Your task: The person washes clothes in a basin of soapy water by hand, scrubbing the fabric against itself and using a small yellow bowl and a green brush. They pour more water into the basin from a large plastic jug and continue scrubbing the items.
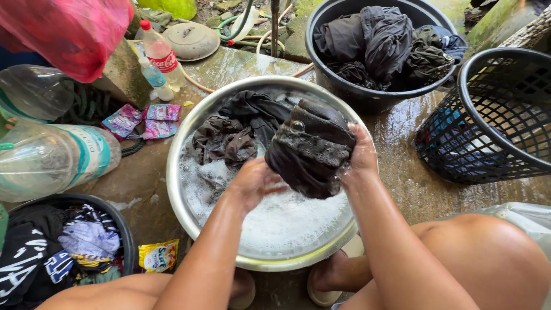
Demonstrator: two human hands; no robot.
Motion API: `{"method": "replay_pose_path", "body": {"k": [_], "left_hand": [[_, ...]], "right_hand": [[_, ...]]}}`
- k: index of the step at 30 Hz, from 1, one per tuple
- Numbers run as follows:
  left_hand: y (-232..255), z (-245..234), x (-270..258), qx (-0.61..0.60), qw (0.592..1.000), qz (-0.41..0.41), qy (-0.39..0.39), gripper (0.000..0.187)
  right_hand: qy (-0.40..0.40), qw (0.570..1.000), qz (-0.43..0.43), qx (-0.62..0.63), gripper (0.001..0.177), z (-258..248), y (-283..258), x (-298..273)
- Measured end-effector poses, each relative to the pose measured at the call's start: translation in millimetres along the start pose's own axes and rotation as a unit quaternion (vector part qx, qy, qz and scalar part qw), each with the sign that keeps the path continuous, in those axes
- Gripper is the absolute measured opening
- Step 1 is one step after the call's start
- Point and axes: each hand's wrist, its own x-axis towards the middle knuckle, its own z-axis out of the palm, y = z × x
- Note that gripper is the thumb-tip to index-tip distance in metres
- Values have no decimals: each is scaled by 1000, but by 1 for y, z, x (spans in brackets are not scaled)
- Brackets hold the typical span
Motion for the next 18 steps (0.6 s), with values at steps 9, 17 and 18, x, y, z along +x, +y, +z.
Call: {"method": "replay_pose_path", "body": {"k": [9,17,18], "left_hand": [[3,26,3,-233,967,-25,97,49],[-17,22,4,-190,966,-165,-66,42],[-18,20,-1,-199,962,-170,-78,43]], "right_hand": [[-206,861,-385,-261,5,-28,87,14],[-234,544,-686,-423,11,-37,100,16],[-297,659,-568,-394,13,-36,95,13]]}}
